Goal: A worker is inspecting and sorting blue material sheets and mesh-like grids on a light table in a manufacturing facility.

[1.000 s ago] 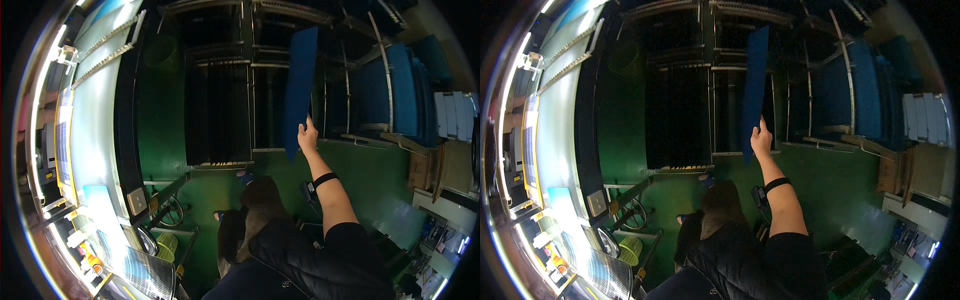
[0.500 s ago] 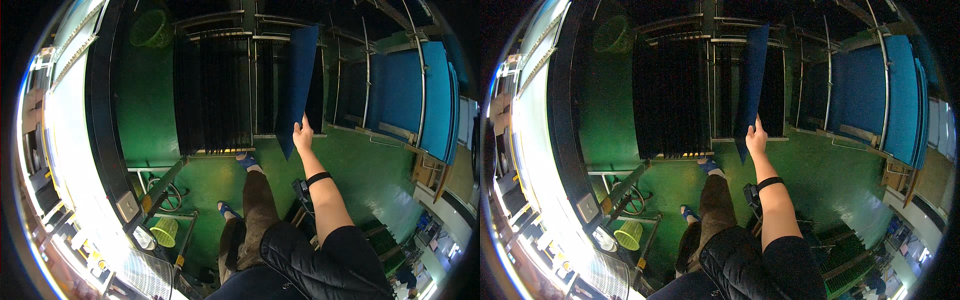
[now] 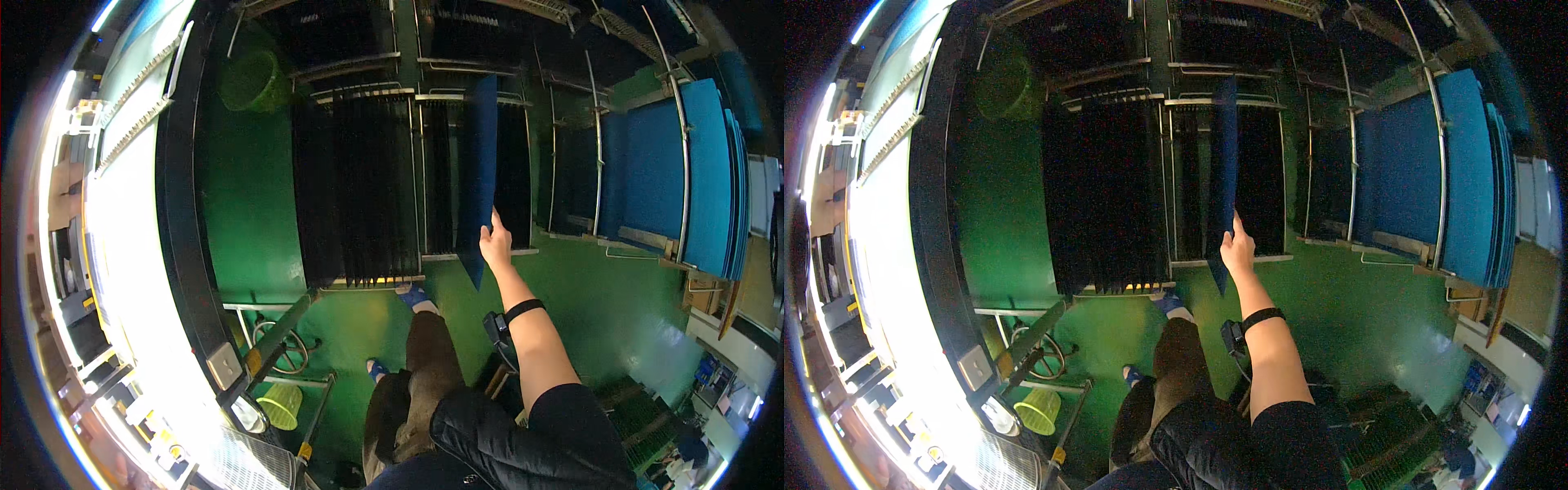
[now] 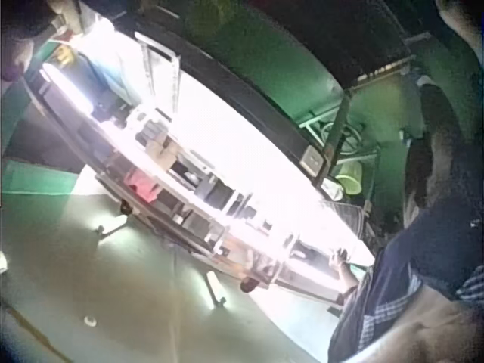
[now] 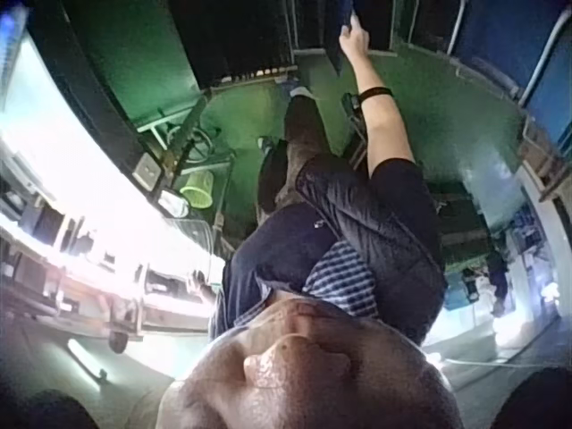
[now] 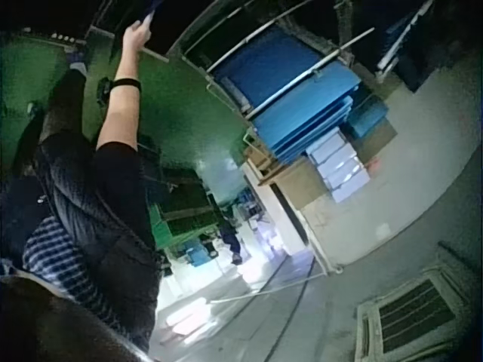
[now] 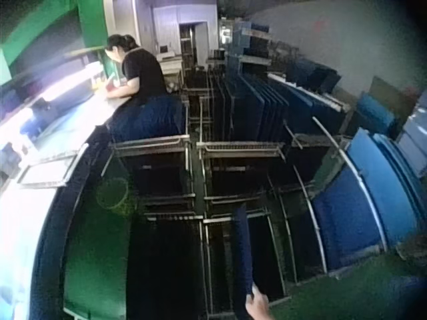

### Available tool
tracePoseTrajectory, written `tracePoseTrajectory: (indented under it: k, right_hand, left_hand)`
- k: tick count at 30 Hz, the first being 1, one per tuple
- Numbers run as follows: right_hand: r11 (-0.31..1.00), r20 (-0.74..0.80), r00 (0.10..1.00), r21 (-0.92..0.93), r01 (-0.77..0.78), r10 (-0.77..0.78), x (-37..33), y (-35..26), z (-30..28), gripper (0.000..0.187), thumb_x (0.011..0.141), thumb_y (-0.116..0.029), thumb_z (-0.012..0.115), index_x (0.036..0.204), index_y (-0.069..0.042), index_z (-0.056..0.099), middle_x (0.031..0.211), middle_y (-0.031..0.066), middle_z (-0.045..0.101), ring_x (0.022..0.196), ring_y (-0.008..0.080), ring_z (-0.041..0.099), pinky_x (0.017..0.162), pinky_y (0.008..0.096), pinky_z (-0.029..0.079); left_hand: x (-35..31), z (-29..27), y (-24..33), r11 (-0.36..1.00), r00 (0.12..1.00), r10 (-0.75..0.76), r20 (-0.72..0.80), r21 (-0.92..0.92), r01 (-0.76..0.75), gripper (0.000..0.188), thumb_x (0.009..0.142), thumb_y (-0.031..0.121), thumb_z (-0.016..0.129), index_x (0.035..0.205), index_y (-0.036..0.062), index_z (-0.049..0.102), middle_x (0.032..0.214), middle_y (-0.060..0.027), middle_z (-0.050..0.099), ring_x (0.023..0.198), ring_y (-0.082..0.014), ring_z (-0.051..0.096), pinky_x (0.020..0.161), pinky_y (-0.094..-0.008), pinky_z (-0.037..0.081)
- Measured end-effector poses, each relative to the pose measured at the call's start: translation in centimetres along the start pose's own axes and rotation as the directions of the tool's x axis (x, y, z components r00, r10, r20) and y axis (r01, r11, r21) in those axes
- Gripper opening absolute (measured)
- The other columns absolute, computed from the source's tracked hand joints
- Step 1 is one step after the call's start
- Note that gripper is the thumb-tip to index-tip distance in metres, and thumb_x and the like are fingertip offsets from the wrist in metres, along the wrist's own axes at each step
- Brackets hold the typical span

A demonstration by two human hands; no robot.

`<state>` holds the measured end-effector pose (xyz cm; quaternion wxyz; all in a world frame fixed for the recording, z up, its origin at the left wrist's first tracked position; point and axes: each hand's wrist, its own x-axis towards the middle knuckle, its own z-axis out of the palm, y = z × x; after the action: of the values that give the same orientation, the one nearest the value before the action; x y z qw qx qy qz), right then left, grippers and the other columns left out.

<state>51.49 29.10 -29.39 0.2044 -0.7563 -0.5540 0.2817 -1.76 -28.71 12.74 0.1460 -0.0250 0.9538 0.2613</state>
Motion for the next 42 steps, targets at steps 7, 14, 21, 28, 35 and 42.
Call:
tracePoseTrajectory:
  k: [7, 14, 21, 28, 35, 42]
  right_hand:
    - [0.996, 0.092, 0.992, -0.009, -0.087, 0.088, 3.3, -1.8, 0.7, 0.061, 0.079, -0.002, 0.056, 0.135, -0.019, 0.04, 0.067, 0.0213, 0.058, 0.063, 0.0348, 0.061, 0.059, 0.0431, 0.045]
    - [0.981, 0.188, 0.964, -0.096, -0.171, 0.187, 5.7, -2.3, 1.5, 0.061, 0.078, -0.003, 0.053, 0.136, -0.017, 0.038, 0.089, 0.0234, 0.063, 0.085, 0.0381, 0.061, 0.078, 0.0437, 0.049]
    - [0.962, 0.292, 0.933, -0.236, -0.141, 0.208, 6.7, -3.7, 1.8, 0.069, 0.087, -0.02, 0.056, 0.144, -0.015, 0.018, 0.115, 0.0257, 0.054, 0.102, 0.0359, 0.057, 0.082, 0.0408, 0.05]
    - [0.93, 0.177, 0.948, -0.305, -0.204, 0.266, 5.5, -3.4, 1.3, 0.081, 0.085, -0.039, 0.059, 0.143, -0.004, 0.013, 0.132, 0.0243, 0.043, 0.113, 0.0355, 0.051, 0.088, 0.0424, 0.048]
    - [0.935, 0.267, 0.914, -0.266, -0.235, 0.306, 5.7, -4.2, -0.4, 0.054, 0.084, -0.032, 0.059, 0.129, -0.003, 0.046, 0.114, 0.0197, 0.059, 0.104, 0.0346, 0.057, 0.085, 0.0425, 0.049]
    - [0.972, 0.623, 0.781, -0.206, 0.113, 0.042, -0.1, -3.7, 3.2, 0.046, 0.08, -0.026, 0.058, 0.116, 0.003, 0.056, 0.111, 0.0228, 0.059, 0.104, 0.036, 0.056, 0.088, 0.0409, 0.045]
  left_hand:
    - [-0.9, 2.9, 2.1, 0.983, 0.976, -0.163, -0.144, 0.055, 0.173, 0.033, 0.09, 0.018, 0.054, 0.114, -0.0042, 0.049, 0.1, -0.0214, 0.061, 0.085, -0.0272, 0.063, 0.07, -0.0316, 0.056]
    - [-0.9, 3.7, 2.4, 0.965, 0.947, -0.256, -0.194, 0.01, 0.263, 0.034, 0.089, 0.019, 0.055, 0.114, -0.0041, 0.05, 0.102, -0.0232, 0.06, 0.088, -0.0289, 0.063, 0.072, -0.0336, 0.055]
    - [-1.0, 3.3, 2.2, 0.948, 0.923, -0.314, -0.222, -0.029, 0.316, 0.036, 0.087, 0.02, 0.056, 0.113, -0.004, 0.05, 0.104, -0.025, 0.059, 0.091, -0.0306, 0.062, 0.074, -0.0355, 0.054]
    - [-0.8, 2.9, 1.8, 0.917, 0.889, -0.399, -0.223, -0.102, 0.386, 0.037, 0.086, 0.021, 0.058, 0.113, -0.0039, 0.051, 0.106, -0.0268, 0.059, 0.095, -0.0323, 0.061, 0.077, -0.0374, 0.053]
    - [0.0, 1.1, 0.1, 0.959, 0.919, -0.283, -0.274, -0.061, 0.277, 0.027, 0.085, 0.016, 0.056, 0.104, -0.0037, 0.056, 0.096, -0.0243, 0.061, 0.082, -0.0314, 0.061, 0.07, -0.0384, 0.051]
    - [0.0, -3.9, -3.1, 0.671, 0.725, 0.562, -0.398, 0.732, -0.118, 0.022, 0.083, 0.009, 0.051, 0.097, -0.0042, 0.063, 0.082, -0.0237, 0.063, 0.068, -0.0369, 0.061, 0.065, -0.0411, 0.047]
